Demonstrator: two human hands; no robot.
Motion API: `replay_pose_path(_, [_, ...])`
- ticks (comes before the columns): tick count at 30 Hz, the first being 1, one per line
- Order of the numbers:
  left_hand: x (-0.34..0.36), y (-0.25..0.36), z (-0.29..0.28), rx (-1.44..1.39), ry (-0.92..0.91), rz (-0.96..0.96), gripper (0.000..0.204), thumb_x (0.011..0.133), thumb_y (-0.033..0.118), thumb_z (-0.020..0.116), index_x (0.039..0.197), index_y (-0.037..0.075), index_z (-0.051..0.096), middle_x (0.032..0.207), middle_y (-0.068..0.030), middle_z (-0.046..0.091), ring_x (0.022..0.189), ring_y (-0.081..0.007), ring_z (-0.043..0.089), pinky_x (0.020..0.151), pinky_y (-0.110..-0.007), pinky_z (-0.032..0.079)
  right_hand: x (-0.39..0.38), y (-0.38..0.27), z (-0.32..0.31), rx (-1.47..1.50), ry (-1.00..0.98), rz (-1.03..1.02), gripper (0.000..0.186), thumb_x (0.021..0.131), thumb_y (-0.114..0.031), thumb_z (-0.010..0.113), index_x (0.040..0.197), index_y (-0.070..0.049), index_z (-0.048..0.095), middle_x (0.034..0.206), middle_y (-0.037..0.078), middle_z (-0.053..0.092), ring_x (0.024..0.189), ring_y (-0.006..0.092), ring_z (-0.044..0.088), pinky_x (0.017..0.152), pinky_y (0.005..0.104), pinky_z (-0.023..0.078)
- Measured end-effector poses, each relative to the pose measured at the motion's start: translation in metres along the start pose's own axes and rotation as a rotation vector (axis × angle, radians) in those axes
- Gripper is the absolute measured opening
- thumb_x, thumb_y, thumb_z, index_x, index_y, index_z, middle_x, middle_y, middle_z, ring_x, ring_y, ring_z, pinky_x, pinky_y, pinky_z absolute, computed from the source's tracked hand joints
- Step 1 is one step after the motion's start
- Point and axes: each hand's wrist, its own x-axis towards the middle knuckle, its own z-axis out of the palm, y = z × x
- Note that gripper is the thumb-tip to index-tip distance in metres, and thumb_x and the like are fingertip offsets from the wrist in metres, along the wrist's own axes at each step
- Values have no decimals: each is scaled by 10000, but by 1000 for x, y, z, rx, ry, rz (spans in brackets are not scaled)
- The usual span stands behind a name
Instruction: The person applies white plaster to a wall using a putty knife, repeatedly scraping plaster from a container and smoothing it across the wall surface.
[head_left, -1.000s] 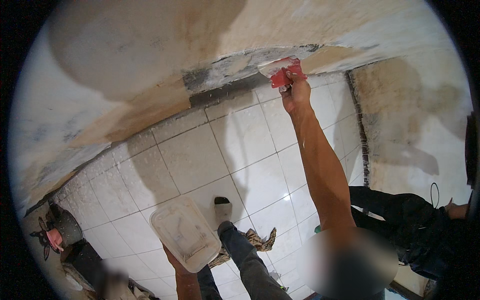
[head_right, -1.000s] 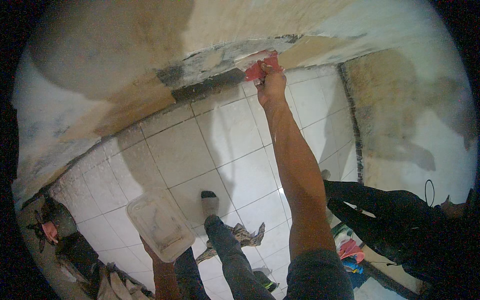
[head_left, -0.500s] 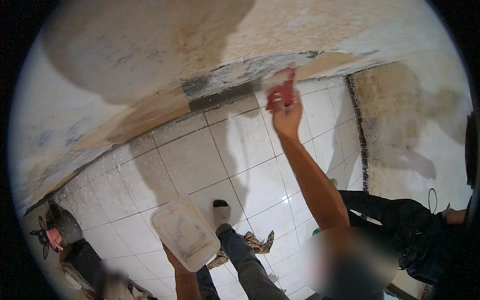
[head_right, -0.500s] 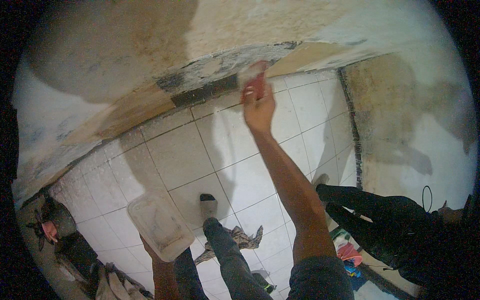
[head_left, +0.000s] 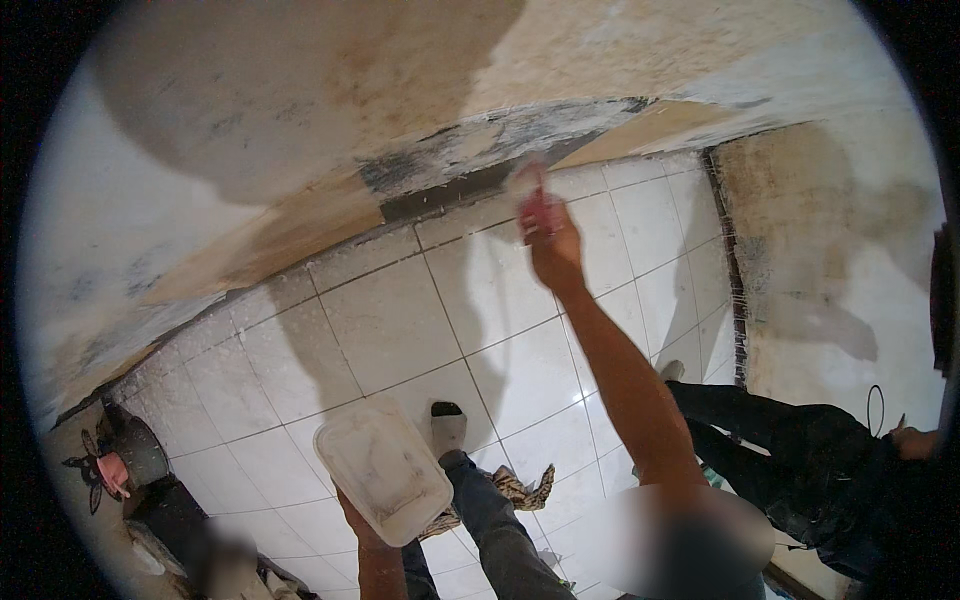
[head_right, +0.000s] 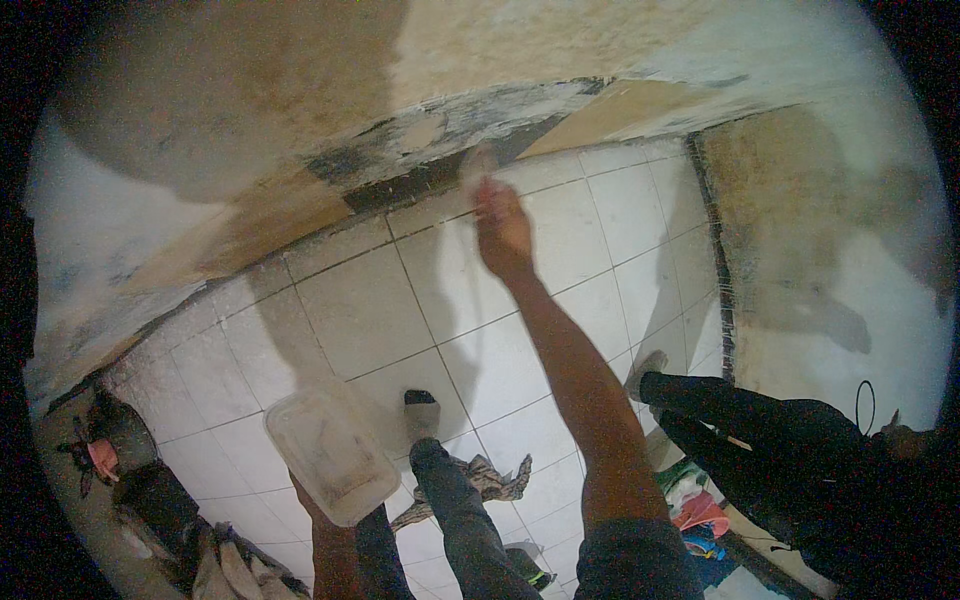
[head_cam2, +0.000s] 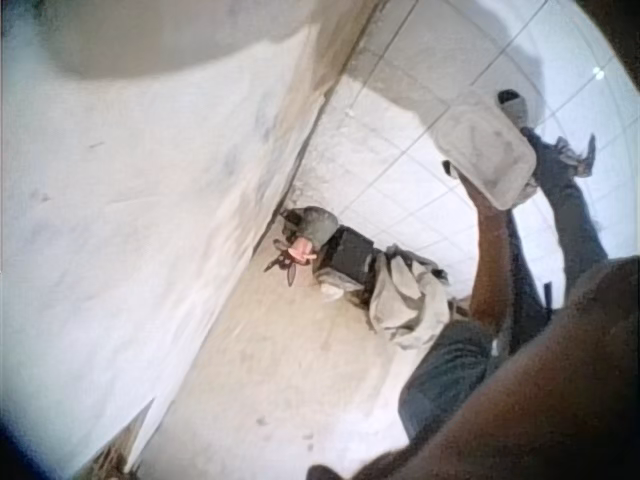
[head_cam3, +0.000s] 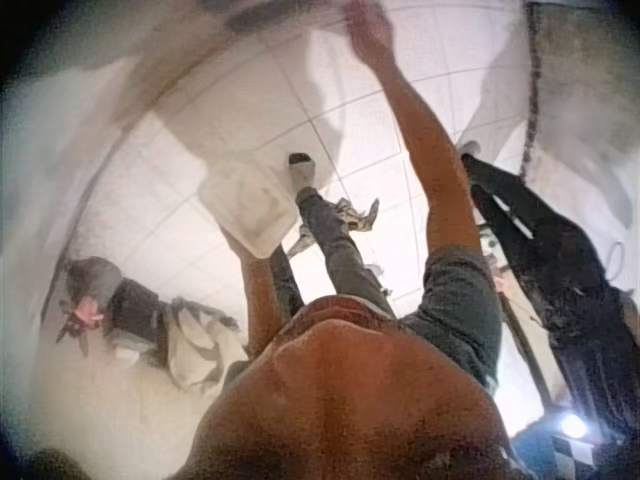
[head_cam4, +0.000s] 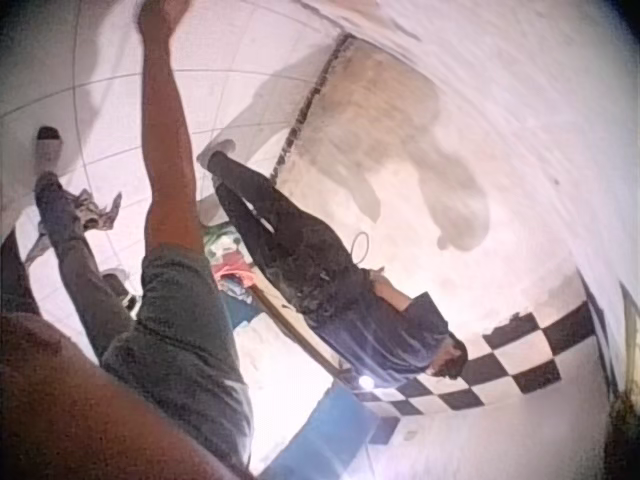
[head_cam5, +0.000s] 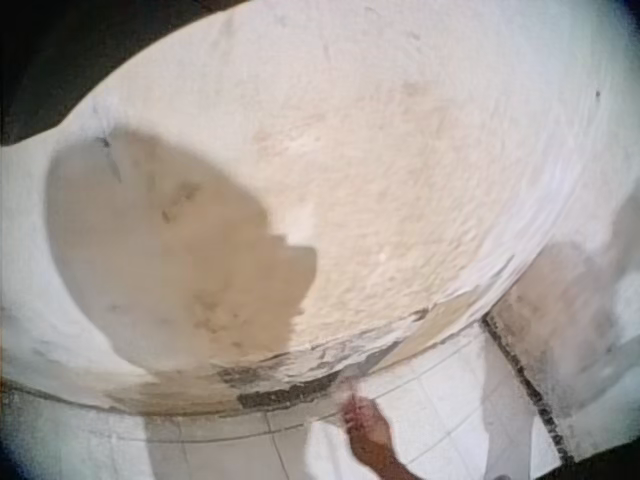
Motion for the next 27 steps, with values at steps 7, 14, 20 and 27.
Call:
replay_pose_path(7, [1, 1, 6, -58, -39, -52, 609, 941, 514, 405, 1398, 113, 370, 1322, -130, 501, 1137, -347, 540, 908, -543, 488, 87, -12, -117, 172, 494, 243, 121, 900, -37, 572, 1018, -17, 595, 876, 36, 630, 677, 101, 533, 586, 248, 435])
replay_pose_path(14, [-1, -5, -5, -24, 2, -13, 601, 939, 510, 416, 1396, 121, 372, 1310, -130, 510, 1128, -345, 547, 900, -531, 499, 82, 22, -61, -135, 382, 19, 381, 823, 70, 481, 1203, 46, 501, 1072, 167, 624, 974, 239, 615, 862, 322, 470])
replay_pose_path(20, [-6, -2, -10, -55, -41, -40, 615, 935, 521, 427, 1400, 124, 366, 1317, -137, 502, 1125, -356, 548, 887, -555, 498, 27, -69, 37, -232, 245, 19, 437, 782, 36, 497, 1214, 93, 453, 1119, 269, 565, 1047, 372, 580, 903, 376, 467])
replay_pose_path(27, [-12, -6, -34, -48, -21, -46, 655, 914, 551, 445, 1407, 130, 355, 1346, -128, 479, 1148, -366, 532, 899, -573, 487, -19, -143, 146, -331, 258, -247, 387, 801, 9, 561, 1175, 57, 474, 960, 251, 515, 898, 425, 545, 804, 494, 434])
